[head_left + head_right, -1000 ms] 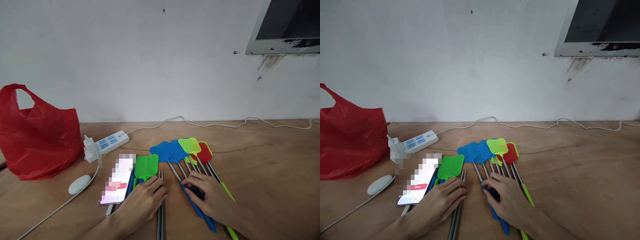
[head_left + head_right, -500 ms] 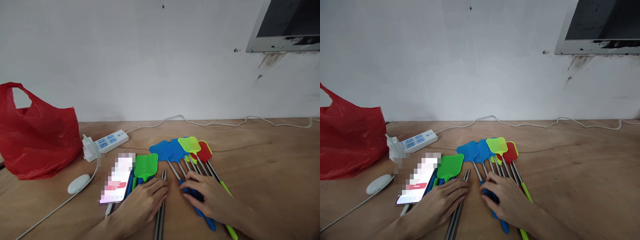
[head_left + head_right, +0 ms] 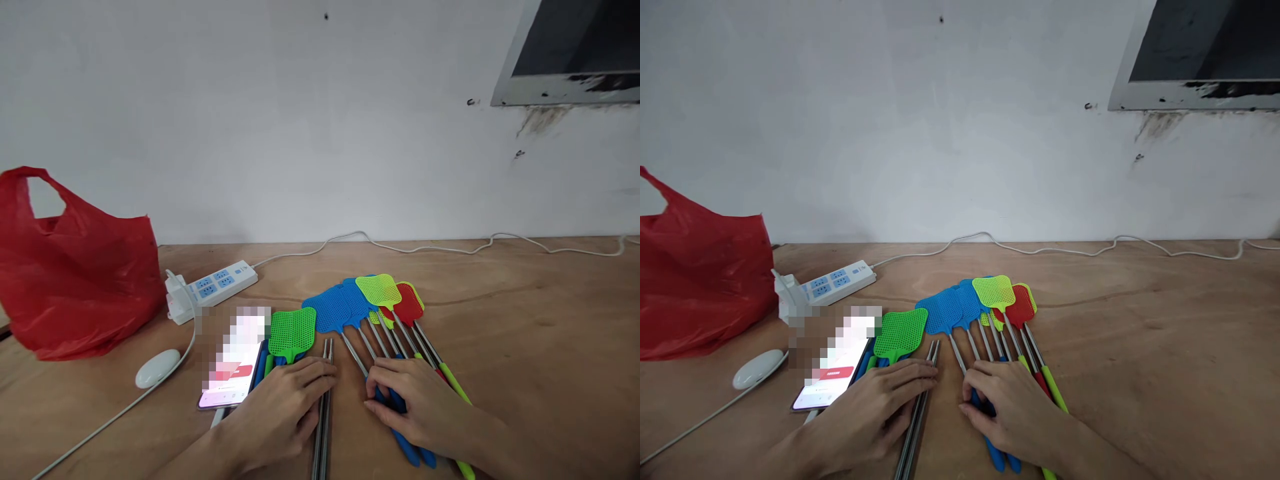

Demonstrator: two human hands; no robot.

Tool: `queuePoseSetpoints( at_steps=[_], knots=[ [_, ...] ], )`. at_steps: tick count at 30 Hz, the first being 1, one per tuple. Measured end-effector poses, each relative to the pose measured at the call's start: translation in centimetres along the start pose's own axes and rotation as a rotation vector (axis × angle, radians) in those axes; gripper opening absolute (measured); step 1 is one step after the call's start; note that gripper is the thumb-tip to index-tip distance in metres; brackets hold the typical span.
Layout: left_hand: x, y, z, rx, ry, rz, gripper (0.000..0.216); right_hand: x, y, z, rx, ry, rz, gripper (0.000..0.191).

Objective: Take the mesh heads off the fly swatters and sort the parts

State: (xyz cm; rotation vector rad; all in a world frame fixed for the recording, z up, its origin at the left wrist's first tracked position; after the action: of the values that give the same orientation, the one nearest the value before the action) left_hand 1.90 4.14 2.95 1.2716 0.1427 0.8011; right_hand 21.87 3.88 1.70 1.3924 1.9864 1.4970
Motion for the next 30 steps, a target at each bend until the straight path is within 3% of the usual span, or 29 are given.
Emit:
queuePoseSetpoints(
  at_steps=[12, 23, 30],
  knots=[
    [-0.2, -0.9, -0.4, 0.012, 0.007, -0.008, 0.053, 0.4, -0.3, -0.3, -0.115, -0.035, 0.031, 0.017],
    [-0.4, -1.2, -0.4, 0.019, 0.005, -0.078, 0.063, 0.4, 0.0, 1.8, -0.182, -0.182, 0.128, 0.015],
    [-0.1, -1.3, -0.4, 0.019, 0.011, -0.083, 0.061, 0.4, 0.1, 2.4, -0.303, -0.156, 0.170, 0.010]
  ],
)
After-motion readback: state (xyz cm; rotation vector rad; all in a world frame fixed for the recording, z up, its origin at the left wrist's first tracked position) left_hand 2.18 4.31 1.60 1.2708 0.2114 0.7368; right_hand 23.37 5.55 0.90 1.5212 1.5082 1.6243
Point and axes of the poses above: each hand's wrist, its own x-axis towards the middle knuckle, its own y-axis out of the back of the hand, z = x × y, the point moved 4 cm from there along x, towards the middle knuckle, and after that the axes turned 9 degrees about z, right-handed, at the moved point
